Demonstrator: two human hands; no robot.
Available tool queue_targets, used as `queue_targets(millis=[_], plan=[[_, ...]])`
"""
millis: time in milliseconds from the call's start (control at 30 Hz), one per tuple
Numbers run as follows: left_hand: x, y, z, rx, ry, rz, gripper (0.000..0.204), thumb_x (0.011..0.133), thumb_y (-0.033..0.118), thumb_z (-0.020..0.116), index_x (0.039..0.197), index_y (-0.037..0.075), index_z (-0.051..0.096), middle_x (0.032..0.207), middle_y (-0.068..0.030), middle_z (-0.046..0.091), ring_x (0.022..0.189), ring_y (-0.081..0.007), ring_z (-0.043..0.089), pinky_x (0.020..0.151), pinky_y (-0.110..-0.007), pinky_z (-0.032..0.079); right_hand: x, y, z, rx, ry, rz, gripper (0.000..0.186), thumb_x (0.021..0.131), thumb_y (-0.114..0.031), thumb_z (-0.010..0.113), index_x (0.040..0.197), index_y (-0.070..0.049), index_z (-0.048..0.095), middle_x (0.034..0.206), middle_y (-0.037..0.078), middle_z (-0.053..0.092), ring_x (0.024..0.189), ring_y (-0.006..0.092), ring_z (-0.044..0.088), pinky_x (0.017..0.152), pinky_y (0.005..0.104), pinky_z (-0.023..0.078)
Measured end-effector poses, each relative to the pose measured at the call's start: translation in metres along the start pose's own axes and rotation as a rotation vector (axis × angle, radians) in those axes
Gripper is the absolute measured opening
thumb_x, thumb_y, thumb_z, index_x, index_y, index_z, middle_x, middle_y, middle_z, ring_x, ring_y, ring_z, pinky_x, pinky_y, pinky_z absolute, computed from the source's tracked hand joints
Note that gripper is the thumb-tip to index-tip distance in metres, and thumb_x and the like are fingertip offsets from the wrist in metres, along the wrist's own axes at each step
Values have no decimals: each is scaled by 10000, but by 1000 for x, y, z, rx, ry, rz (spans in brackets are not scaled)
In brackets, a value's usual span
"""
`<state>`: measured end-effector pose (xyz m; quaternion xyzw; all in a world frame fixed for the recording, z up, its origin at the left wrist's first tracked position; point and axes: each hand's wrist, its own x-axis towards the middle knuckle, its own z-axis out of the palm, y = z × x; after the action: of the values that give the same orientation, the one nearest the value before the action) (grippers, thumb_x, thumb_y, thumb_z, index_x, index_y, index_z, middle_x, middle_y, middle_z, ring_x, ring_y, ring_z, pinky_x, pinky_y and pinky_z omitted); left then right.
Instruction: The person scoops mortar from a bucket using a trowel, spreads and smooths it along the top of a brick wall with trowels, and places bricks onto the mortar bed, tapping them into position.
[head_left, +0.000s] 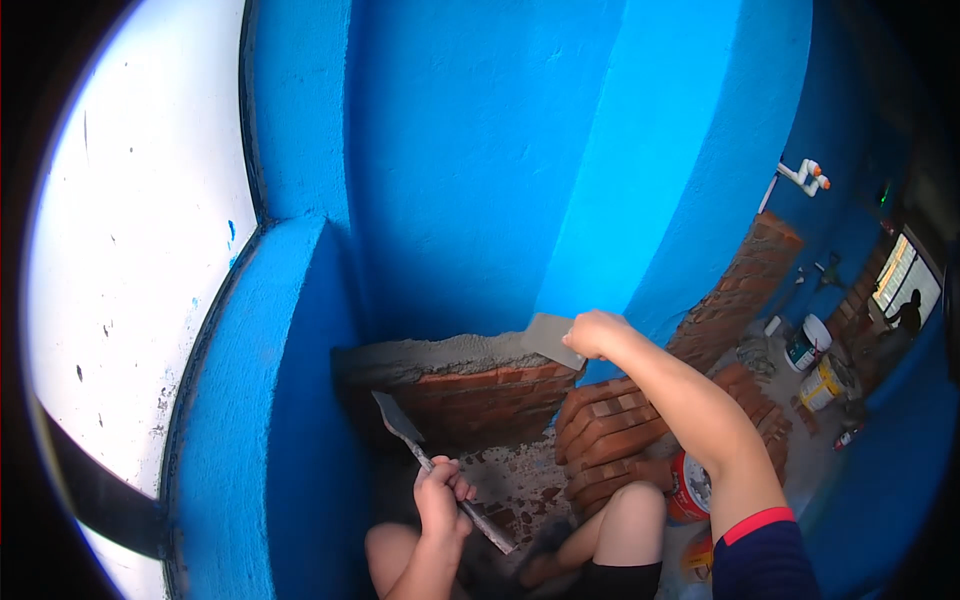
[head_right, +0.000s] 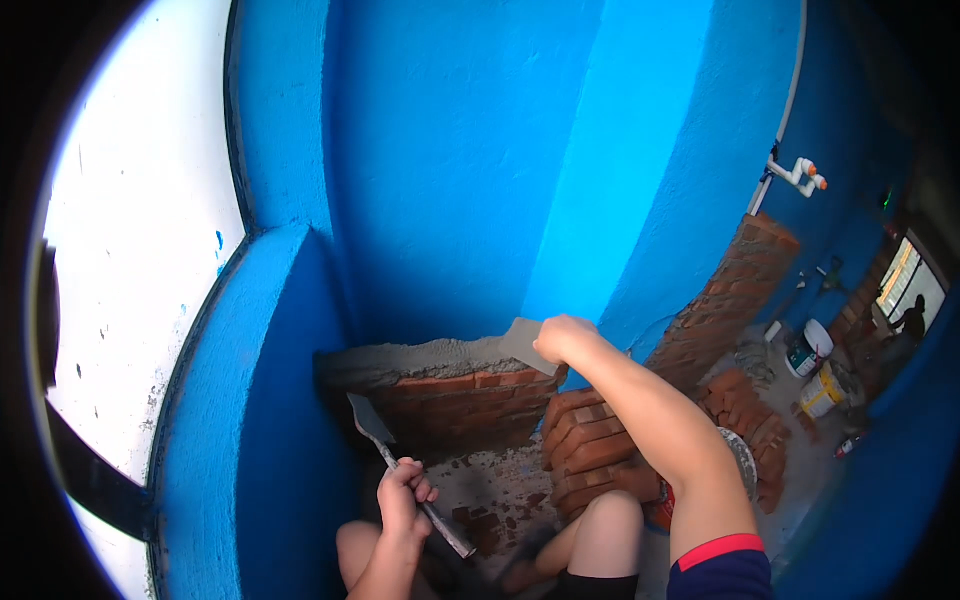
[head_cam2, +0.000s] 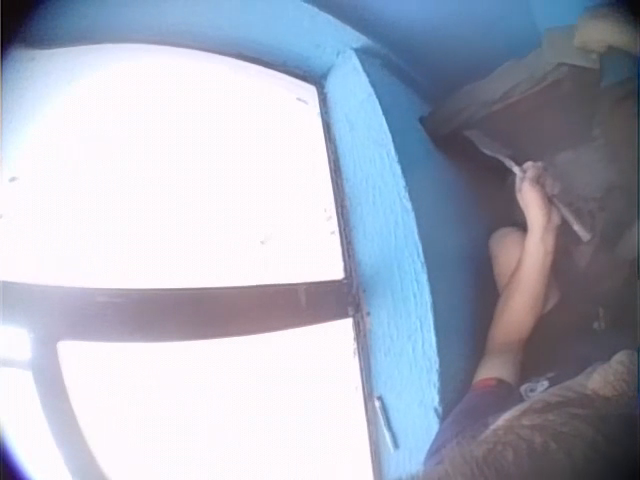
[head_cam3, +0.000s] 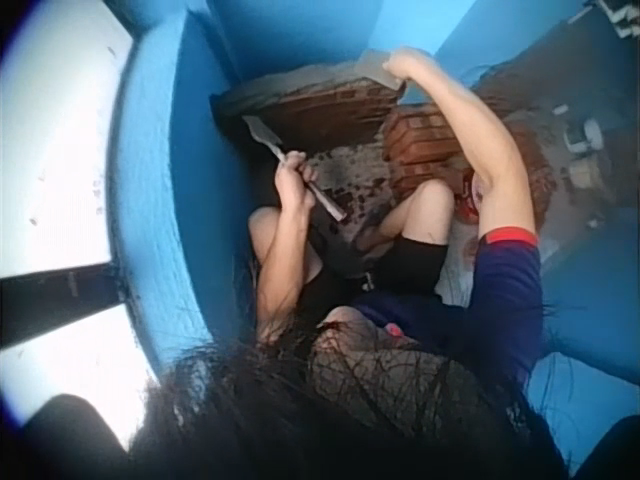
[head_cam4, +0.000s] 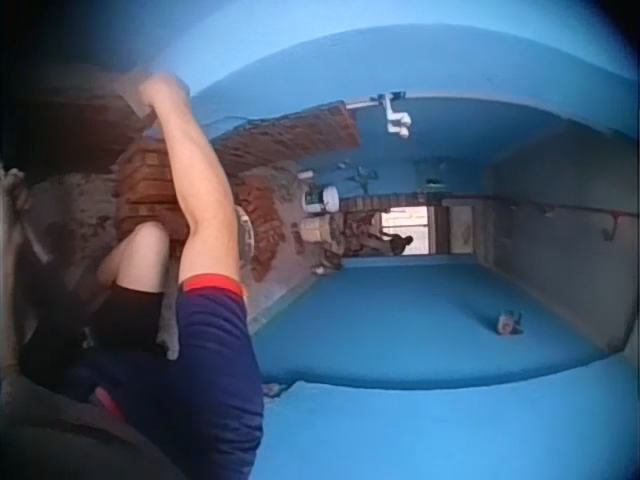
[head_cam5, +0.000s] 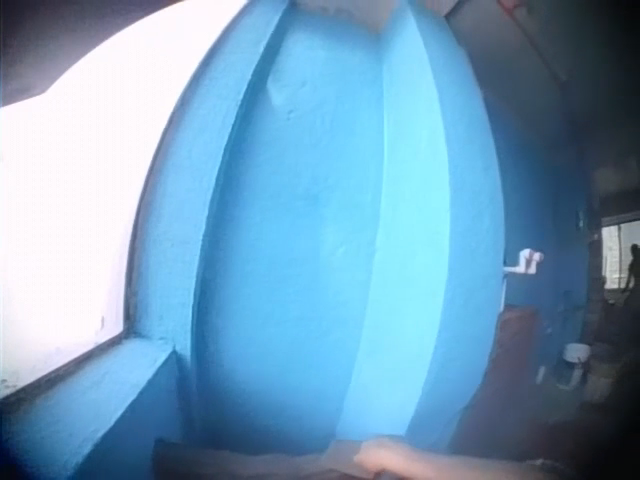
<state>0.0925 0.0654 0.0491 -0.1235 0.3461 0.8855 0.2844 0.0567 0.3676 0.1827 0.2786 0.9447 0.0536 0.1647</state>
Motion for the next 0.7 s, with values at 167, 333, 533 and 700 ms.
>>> queue_targets(millis=[167, 333, 533, 700], plan=[[2, -2, 3, 0, -4, 9, 88, 809, 31, 509, 817, 109, 469, 580, 28, 335, 465, -99, 319, 491, -277, 317, 1, 28, 5, -122, -8, 107, 439, 948, -443, 512, 912, -58, 720, 867, 125, 700, 782, 287, 678, 701, 431, 538], [-1, 2, 7, 15, 23, 17, 92, 812, 21, 503, 824, 103, 463, 580, 14, 335, 457, -106, 317, 479, -281, 317, -7, 18, -2, -9, 183, 99, 365, 913, -391, 577, 1022, -69, 713, 1065, 145, 690, 994, 326, 654, 816, 430, 527], [5, -1, 1, -2, 30, 14, 142, 809, -19, 513, 879, 93, 462, 610, -20, 421, 439, -128, 366, 449, -291, 331, 47, -20, 59, -14, 380, -46, 276, 782, -286, 706, 951, -68, 692, 956, 138, 712, 891, 306, 690, 762, 432, 534], [2, -2, 5, -5, 33, 28, 138, 824, -7, 539, 893, 78, 457, 629, -30, 432, 448, -138, 390, 452, -300, 344, 36, -79, 57, 156, 358, -281, 449, 789, -366, 737, 1121, -98, 597, 1089, 110, 646, 1037, 313, 619, 837, 450, 497]])
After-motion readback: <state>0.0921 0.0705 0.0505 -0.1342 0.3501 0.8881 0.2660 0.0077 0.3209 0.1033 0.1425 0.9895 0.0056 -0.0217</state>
